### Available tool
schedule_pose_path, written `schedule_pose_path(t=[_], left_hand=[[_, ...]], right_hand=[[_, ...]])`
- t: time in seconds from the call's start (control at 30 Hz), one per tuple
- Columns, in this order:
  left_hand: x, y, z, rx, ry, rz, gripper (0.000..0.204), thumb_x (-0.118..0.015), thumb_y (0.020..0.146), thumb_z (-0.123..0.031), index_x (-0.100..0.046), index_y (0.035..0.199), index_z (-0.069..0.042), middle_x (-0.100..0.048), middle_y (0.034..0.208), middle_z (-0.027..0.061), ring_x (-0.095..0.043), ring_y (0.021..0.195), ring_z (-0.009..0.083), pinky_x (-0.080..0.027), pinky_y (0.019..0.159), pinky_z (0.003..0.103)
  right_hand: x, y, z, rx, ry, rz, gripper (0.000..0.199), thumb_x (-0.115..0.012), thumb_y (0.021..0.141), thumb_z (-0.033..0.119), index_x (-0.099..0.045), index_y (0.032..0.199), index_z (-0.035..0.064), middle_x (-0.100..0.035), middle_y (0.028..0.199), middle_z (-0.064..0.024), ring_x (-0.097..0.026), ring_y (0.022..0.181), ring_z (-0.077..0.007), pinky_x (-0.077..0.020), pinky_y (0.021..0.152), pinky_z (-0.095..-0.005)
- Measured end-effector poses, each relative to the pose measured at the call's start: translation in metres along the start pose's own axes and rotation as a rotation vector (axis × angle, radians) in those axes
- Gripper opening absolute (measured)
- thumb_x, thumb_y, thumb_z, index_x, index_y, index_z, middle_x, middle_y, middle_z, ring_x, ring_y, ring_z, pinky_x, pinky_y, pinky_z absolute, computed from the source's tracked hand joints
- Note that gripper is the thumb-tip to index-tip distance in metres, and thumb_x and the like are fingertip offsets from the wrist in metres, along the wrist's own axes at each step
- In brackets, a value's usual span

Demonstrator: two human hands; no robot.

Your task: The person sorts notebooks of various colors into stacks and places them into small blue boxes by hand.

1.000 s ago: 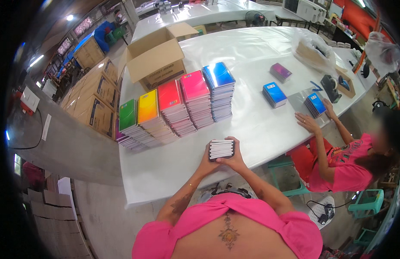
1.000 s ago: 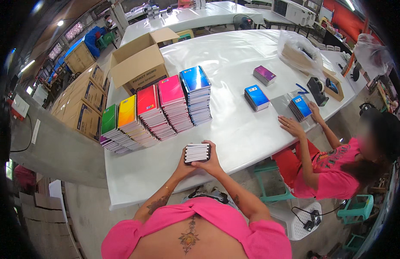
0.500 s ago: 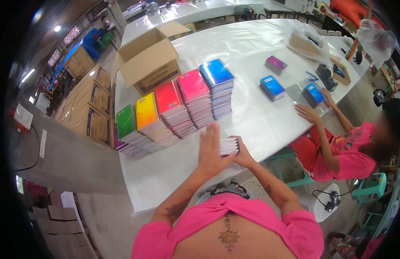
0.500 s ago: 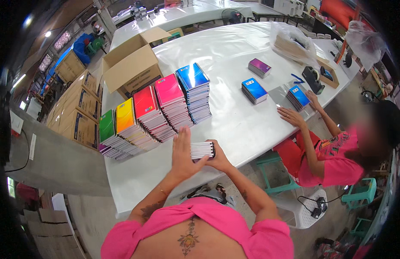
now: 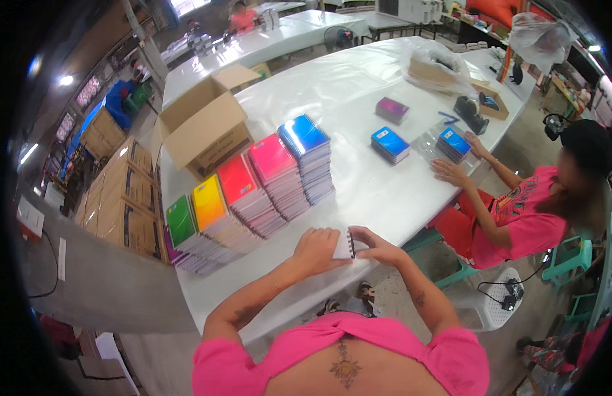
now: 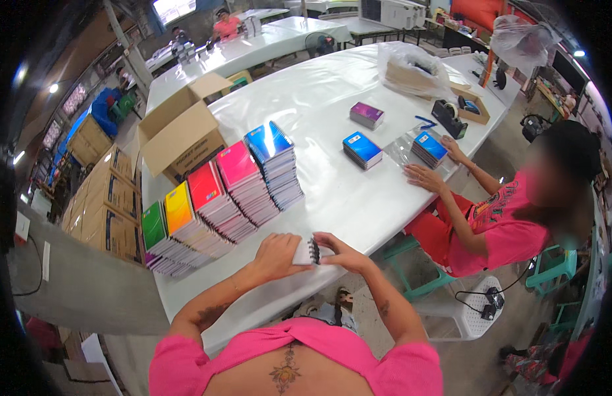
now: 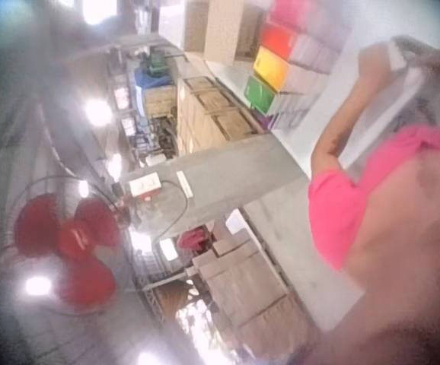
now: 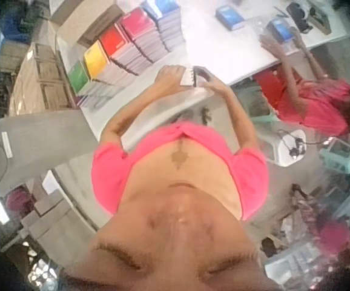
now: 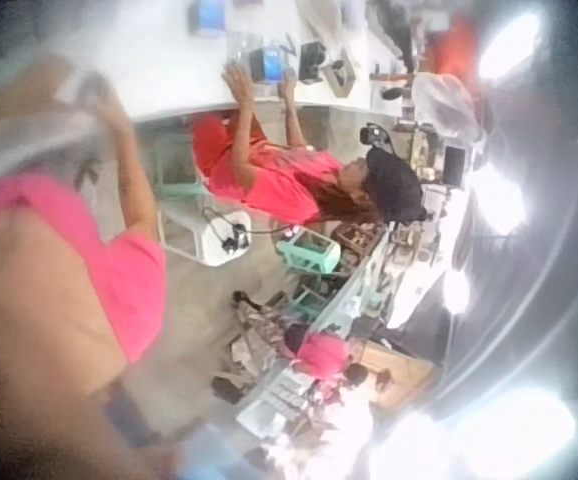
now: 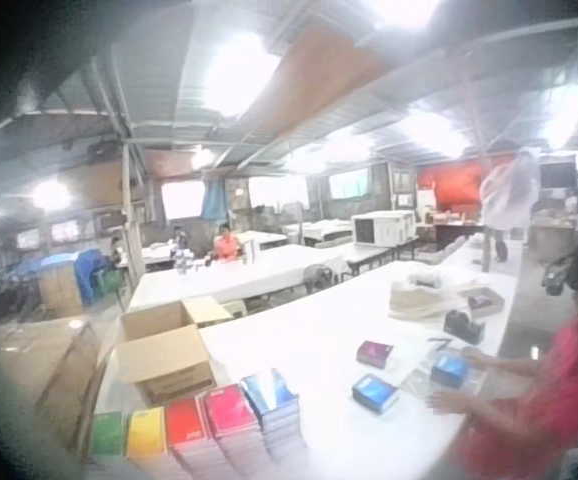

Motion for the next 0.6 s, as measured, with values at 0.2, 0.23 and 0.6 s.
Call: schedule_pose_path(t=[0.2,0.23,0.6], left_hand=[[0.032,0.031,-0.057,-0.440,0.016,-0.138,0.053,-0.076,0.074,-0.046,-0.059,0.100,-0.003,-0.064,0.091,0.0115,-0.065,0.080,0.0245,-0.049,0.073,0.036],[0.031,0.036,-0.063,-0.530,0.085,-0.208,0.050,-0.075,0.074,-0.042,-0.059,0.102,-0.004,-0.065,0.095,0.0113,-0.065,0.085,0.0233,-0.049,0.078,0.036],[-0.032,0.097,-0.012,0.073,0.047,-0.206,0.072,-0.077,0.078,-0.026,-0.047,0.143,-0.012,-0.026,0.151,0.0314,-0.031,0.139,0.0455,-0.029,0.110,0.062]], right_hand=[[0.024,-0.030,-0.018,-0.356,0.850,0.042,0.097,-0.040,0.089,0.077,-0.032,0.150,0.0028,-0.048,0.142,-0.0182,-0.052,0.126,-0.0343,-0.0471,0.099,-0.0597],[0.022,-0.033,-0.019,-0.428,0.982,0.114,0.097,-0.042,0.089,0.077,-0.034,0.148,0.0006,-0.053,0.138,-0.0188,-0.057,0.120,-0.0347,-0.0477,0.099,-0.0597],[0.324,0.069,0.084,-0.137,0.274,-0.364,0.067,-0.068,0.089,0.034,-0.038,0.142,0.0066,-0.060,0.122,-0.0084,-0.065,0.104,-0.0204,-0.0531,0.094,-0.0418]])
Point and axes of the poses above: each hand's wrist, its own y-axis towards the middle knuckle, its own x-axis out of the back of the hand, z = x × y, the point moved 9 cm from there along y, towards the middle knuckle
